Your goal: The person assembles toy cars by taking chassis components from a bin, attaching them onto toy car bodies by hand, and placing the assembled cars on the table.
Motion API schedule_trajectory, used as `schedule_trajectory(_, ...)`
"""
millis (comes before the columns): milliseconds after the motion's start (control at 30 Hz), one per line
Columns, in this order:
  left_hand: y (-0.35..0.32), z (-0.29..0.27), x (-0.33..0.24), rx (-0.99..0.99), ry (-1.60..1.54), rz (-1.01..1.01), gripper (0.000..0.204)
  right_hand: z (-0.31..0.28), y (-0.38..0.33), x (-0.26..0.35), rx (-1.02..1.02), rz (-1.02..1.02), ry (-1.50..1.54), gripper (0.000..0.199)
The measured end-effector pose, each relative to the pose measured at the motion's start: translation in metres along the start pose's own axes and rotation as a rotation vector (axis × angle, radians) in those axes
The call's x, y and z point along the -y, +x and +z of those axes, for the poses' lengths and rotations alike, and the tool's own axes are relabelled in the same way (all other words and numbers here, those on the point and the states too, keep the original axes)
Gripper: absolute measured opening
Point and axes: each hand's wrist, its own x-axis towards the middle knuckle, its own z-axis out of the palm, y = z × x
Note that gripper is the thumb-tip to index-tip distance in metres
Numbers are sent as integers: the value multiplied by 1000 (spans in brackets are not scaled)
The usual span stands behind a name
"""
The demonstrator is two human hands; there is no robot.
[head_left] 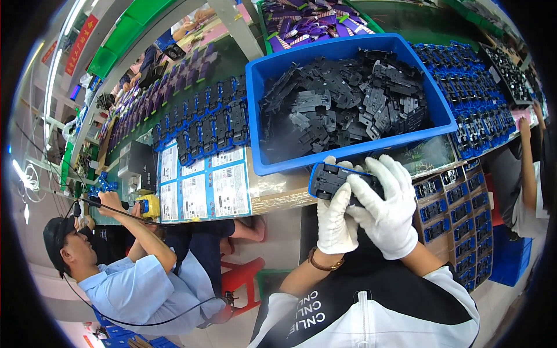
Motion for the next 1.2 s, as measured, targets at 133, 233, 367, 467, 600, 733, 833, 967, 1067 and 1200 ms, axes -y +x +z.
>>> schedule_trajectory(133,4,-3,-1,-53,2,-9,60,5,-7,-13,90,98,226,64)
schedule_trajectory(233,7,0,-6,-61,-55,0,57,6,-16,-21,41,248,562,73)
schedule_trajectory(367,9,3,-7,-51,-4,64,53,4,-19,-25,208,727,1245,64)
schedule_trajectory(467,7,1,-6,-55,63,134,51,-1,-16,-22,379,885,1419,60)
schedule_trajectory(600,6,-1,-6,-64,52,155,50,2,-14,-14,323,852,1385,56)
schedule_trajectory(733,4,-1,-7,-96,86,173,46,7,-20,-15,330,803,1389,76)
schedule_trajectory(833,6,-8,-5,-120,134,183,41,7,-18,-11,352,897,1394,75)
schedule_trajectory(967,6,-4,-7,-162,168,234,37,10,-18,-7,307,885,1414,74)
schedule_trajectory(1067,2,-3,-12,-109,144,220,37,7,-17,-3,276,754,1414,57)
schedule_trajectory(1200,5,-3,-5,-127,188,337,39,7,-13,-9,377,895,1477,56)
